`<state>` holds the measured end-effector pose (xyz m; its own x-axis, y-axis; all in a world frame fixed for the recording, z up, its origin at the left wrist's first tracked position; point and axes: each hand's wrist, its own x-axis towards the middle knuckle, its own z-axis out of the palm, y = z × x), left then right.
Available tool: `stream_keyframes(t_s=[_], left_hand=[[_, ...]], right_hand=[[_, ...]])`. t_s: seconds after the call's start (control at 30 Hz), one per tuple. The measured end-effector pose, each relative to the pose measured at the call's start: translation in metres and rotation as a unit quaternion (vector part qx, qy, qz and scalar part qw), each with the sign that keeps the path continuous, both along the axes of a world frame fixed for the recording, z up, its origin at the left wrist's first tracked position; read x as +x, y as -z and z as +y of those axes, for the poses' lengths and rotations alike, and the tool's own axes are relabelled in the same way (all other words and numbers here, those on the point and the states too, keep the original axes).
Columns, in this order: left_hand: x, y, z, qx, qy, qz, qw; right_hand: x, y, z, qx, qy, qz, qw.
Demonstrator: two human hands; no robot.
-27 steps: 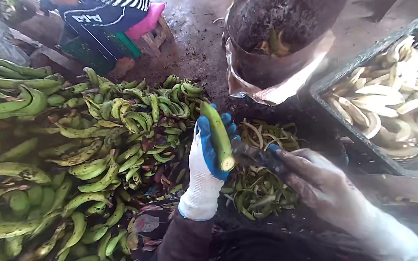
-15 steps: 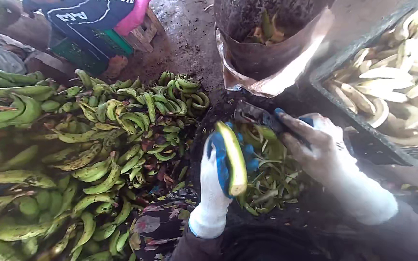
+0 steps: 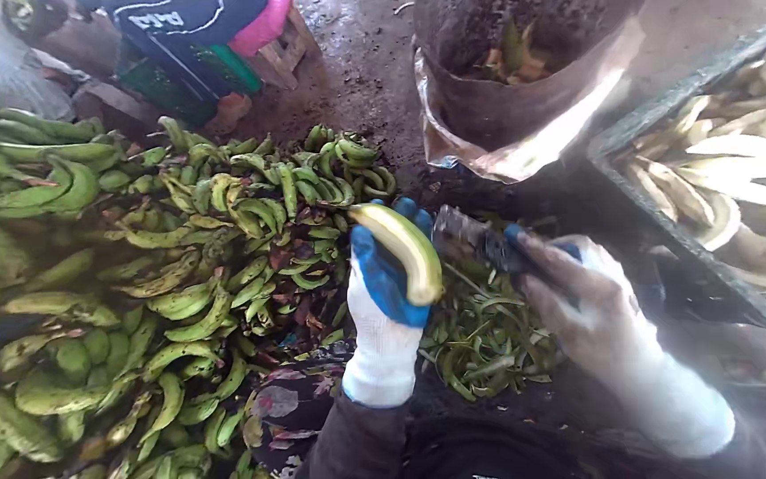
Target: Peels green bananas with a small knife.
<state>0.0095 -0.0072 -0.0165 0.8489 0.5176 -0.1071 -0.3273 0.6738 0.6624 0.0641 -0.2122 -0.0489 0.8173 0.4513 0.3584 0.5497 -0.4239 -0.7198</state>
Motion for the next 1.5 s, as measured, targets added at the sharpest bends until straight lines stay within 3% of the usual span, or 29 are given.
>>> stream_keyframes(t_s=[0.07,0.1,0.13,0.2,0.27,0.3,0.37,0.43,0.5,0.57,0.63,0.7,0.73,0.8,0.87,0.9,1.0,1.1,1.13,1.2,1.3,1.33,1.4,1.47,1.5], left_hand=[[0.015,-0.011,0.0,-0.015,-0.059,-0.012,0.998],[0.015,-0.013,-0.002,0.02,-0.03,0.002,0.999],[0.01,-0.007,-0.003,0.083,0.029,0.035,0.996],[-0.005,0.013,-0.001,0.22,0.18,0.142,0.948],[-0.017,0.019,-0.004,0.237,0.321,0.165,0.902],[-0.023,0.021,-0.006,0.212,0.348,0.148,0.901],[-0.028,0.031,-0.006,0.115,0.286,0.105,0.945],[-0.022,0.033,-0.003,0.006,0.157,0.094,0.983],[-0.004,0.018,-0.003,-0.092,0.064,0.08,0.99],[0.006,-0.007,-0.007,-0.137,0.046,0.075,0.987],[0.004,-0.005,-0.016,-0.015,0.063,0.082,0.995],[-0.006,0.02,-0.021,0.215,0.139,0.133,0.958],[-0.012,0.028,-0.022,0.259,0.198,0.151,0.933],[-0.024,0.029,-0.024,0.272,0.261,0.192,0.906],[-0.026,0.024,-0.02,0.224,0.207,0.216,0.928],[-0.023,0.025,-0.016,0.176,0.153,0.221,0.947],[-0.019,0.037,0.001,0.078,0.05,0.212,0.973],[-0.011,0.03,0.004,-0.035,0.069,0.197,0.977],[-0.01,0.033,0.008,-0.086,0.108,0.148,0.979],[-0.008,0.029,0.003,-0.066,0.119,0.146,0.98],[-0.015,0.016,-0.014,0.165,0.151,0.219,0.95],[-0.019,0.019,-0.015,0.178,0.197,0.209,0.941],[-0.027,0.017,-0.015,0.105,0.254,0.186,0.943],[-0.03,0.022,-0.004,0.01,0.214,0.184,0.959],[-0.03,0.029,0.007,-0.025,0.187,0.179,0.966]], right_hand=[[-0.018,0.006,0.008,0.038,-0.006,-0.043,0.998],[-0.019,0.01,0.011,0.042,-0.003,-0.059,0.997],[-0.013,0.012,0.013,0.036,0.005,-0.071,0.997],[0.01,0.009,0.008,-0.014,0.02,-0.061,0.998],[0.031,0.003,-0.001,-0.127,0.036,-0.007,0.991],[0.035,0.0,-0.003,-0.167,0.038,0.032,0.985],[0.024,0.003,-0.003,-0.165,0.037,0.036,0.985],[0.0,0.012,0.003,-0.099,0.023,-0.003,0.995],[-0.023,0.017,0.009,-0.019,0.019,-0.046,0.999],[-0.04,0.022,0.01,0.028,0.034,-0.088,0.995],[-0.04,0.026,0.01,0.038,0.047,-0.099,0.993],[-0.019,0.029,0.005,0.01,0.042,-0.076,0.996],[-0.006,0.029,0.0,-0.037,0.03,-0.03,0.998],[0.013,0.022,-0.011,-0.198,-0.004,0.145,0.969],[0.015,0.018,-0.01,-0.264,-0.022,0.269,0.926],[0.006,0.018,-0.007,-0.234,-0.022,0.248,0.94],[-0.022,0.023,0.001,-0.068,-0.032,0.056,0.996],[-0.032,0.021,-0.004,0.021,-0.048,-0.052,0.997],[-0.034,0.023,-0.007,0.024,-0.039,-0.07,0.996],[-0.036,0.027,-0.006,0.019,-0.016,-0.084,0.996],[-0.022,0.028,0.001,-0.011,0.008,-0.036,0.999],[-0.014,0.028,0.0,-0.043,0.014,0.003,0.999],[-0.001,0.029,-0.013,-0.185,-0.007,0.145,0.972],[-0.001,0.028,-0.02,-0.309,-0.05,0.299,0.902],[-0.007,0.03,-0.02,-0.32,-0.058,0.316,0.892]])
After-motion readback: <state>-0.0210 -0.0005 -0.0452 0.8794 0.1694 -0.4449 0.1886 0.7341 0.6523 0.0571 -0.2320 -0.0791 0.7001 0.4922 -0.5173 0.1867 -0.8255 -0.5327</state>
